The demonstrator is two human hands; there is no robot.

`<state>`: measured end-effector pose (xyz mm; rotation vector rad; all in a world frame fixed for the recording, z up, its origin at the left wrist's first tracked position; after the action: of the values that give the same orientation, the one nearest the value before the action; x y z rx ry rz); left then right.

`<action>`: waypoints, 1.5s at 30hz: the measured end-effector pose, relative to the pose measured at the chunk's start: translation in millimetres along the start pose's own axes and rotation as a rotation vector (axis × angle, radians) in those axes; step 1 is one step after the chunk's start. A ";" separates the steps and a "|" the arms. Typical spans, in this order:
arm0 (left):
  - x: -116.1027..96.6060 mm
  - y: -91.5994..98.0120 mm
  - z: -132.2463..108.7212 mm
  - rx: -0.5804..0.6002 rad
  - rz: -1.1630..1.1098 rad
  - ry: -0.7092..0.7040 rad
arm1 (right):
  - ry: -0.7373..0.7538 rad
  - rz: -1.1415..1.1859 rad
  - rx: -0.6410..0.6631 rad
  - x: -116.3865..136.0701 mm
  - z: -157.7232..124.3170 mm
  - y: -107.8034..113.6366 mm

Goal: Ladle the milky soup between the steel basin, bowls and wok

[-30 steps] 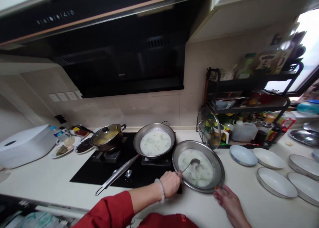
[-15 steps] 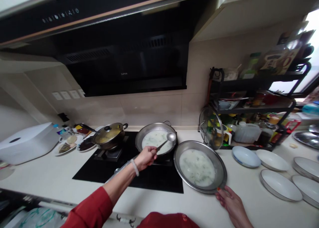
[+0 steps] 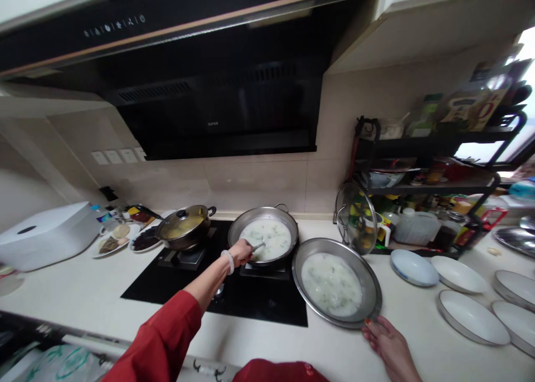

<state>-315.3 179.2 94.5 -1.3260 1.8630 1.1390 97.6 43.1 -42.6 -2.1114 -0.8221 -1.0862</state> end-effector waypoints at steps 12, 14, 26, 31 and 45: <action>2.9 18.1 -15.6 0.095 -0.324 0.155 | -0.001 -0.021 -0.003 -2.9 3.2 2.1; 4.2 19.2 -16.9 0.083 -0.337 0.151 | -0.002 -0.027 0.006 -2.4 3.3 2.0; 0.3 20.2 -27.1 0.082 -0.323 0.105 | 0.002 -0.005 0.020 -1.4 1.2 1.0; -5.4 18.1 -34.6 0.098 -0.303 0.090 | 0.005 -0.019 0.016 0.8 -0.7 0.0; -47.9 -15.1 -75.0 0.250 -0.208 0.043 | 0.003 -0.003 0.025 -0.1 -1.8 0.5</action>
<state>-283.3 132.3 164.7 -1.3704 1.7822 0.7514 97.1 41.5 -41.9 -2.0876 -0.8331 -1.0753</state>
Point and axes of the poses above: each hand's wrist, its own z-axis towards the middle knuckle, its own y-axis out of the back of the hand, x = y × z, the point moved 3 cm from there along z, towards the middle knuckle, and after that the axes turned 7 degrees about z, right-handed, at the moved point
